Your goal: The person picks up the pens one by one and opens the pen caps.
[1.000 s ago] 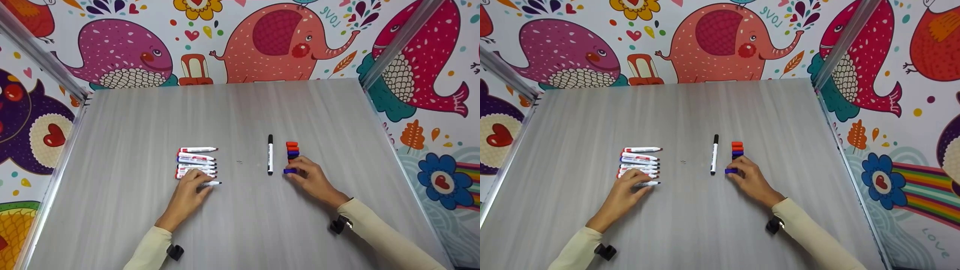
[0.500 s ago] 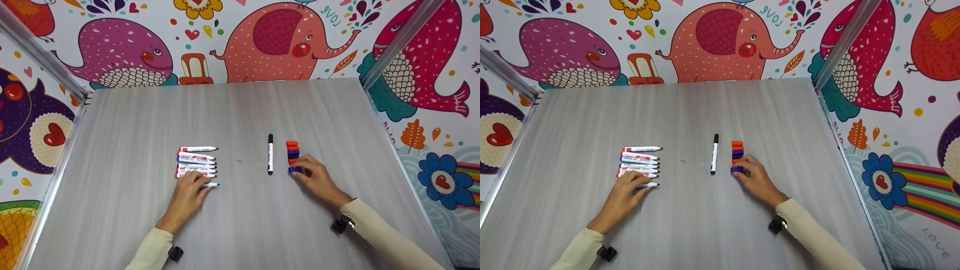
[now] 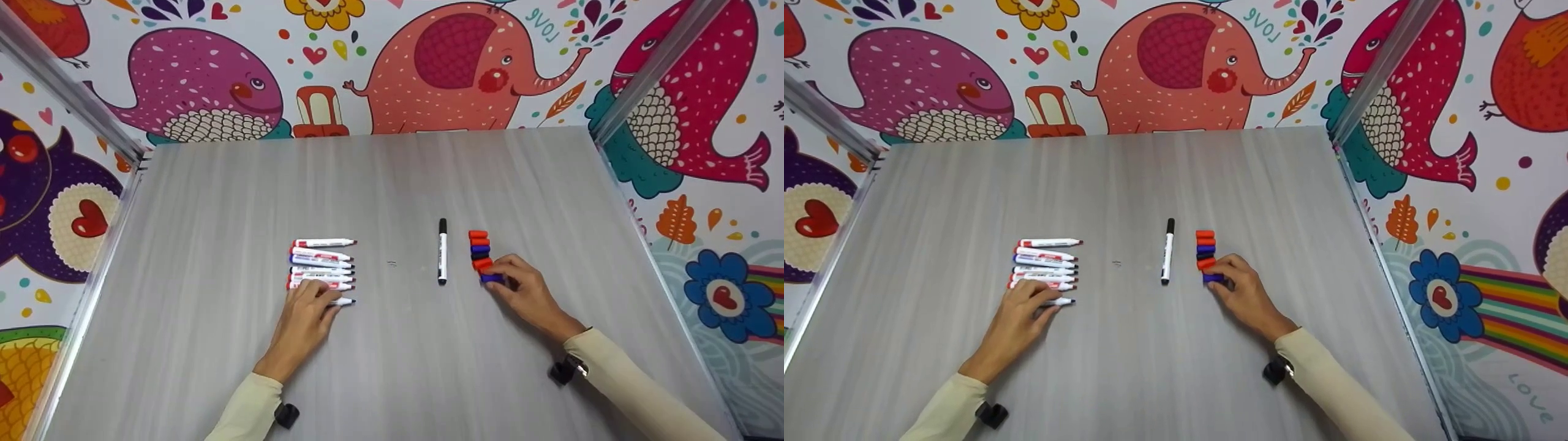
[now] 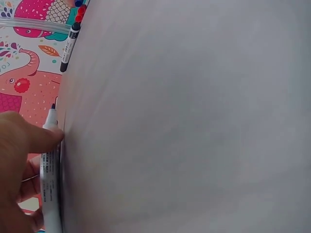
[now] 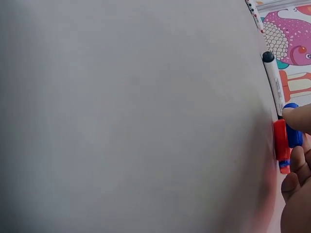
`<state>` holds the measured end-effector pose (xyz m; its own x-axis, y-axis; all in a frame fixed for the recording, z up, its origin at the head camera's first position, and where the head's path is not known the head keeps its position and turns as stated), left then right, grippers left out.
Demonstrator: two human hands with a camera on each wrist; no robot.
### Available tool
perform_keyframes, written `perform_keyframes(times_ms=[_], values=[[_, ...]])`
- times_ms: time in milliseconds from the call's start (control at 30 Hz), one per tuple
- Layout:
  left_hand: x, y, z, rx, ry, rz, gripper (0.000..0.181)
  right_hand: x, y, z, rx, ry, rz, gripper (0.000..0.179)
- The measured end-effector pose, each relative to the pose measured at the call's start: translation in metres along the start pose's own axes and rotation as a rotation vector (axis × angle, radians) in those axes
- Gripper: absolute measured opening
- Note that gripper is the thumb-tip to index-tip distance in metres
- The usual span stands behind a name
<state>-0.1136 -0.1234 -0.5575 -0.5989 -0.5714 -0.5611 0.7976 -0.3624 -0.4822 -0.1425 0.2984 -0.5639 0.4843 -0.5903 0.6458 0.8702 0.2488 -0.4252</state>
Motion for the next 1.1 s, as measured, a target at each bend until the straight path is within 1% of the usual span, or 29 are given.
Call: perform_keyframes(times_ms=[100,267,467,600,800,1033,1100], values=[[0.002,0.0,0.0,0.003,-0.003,0.01,0.026,-0.003,0.002,0.002,-0.002,0.006,0.002,0.036],[0.005,0.0,0.001,0.001,-0.004,0.033,0.025,-0.009,0.003,0.002,0.022,0.019,-0.021,0.034],[0.012,0.0,0.002,-0.057,0.063,0.052,0.029,-0.012,0.002,0.001,0.036,0.016,-0.047,0.033],[0.016,0.001,0.002,-0.087,0.104,0.035,0.03,-0.012,0.001,-0.001,0.028,0.023,-0.059,0.033],[0.017,0.002,0.001,-0.095,0.104,0.0,0.027,-0.011,0.0,-0.003,0.01,0.045,-0.073,0.035],[0.017,0.003,0.003,-0.111,0.101,0.002,0.028,-0.014,0.001,-0.006,0.008,0.021,-0.087,0.037],[0.017,0.003,0.003,-0.112,0.095,0.007,0.028,-0.015,0.001,-0.008,0.006,0.03,-0.099,0.037]])
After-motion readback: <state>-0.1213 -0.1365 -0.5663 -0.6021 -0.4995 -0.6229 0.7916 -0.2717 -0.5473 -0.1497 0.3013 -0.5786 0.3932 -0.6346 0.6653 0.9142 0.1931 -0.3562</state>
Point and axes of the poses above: each hand's wrist, its own y-axis away from the middle knuckle, its own z-axis out of the back of the hand, x = y × z, the point moved 6 cm from there along -y, towards the middle knuckle, and after that the axes turned 14 degrees about y, right-handed, at the moved point
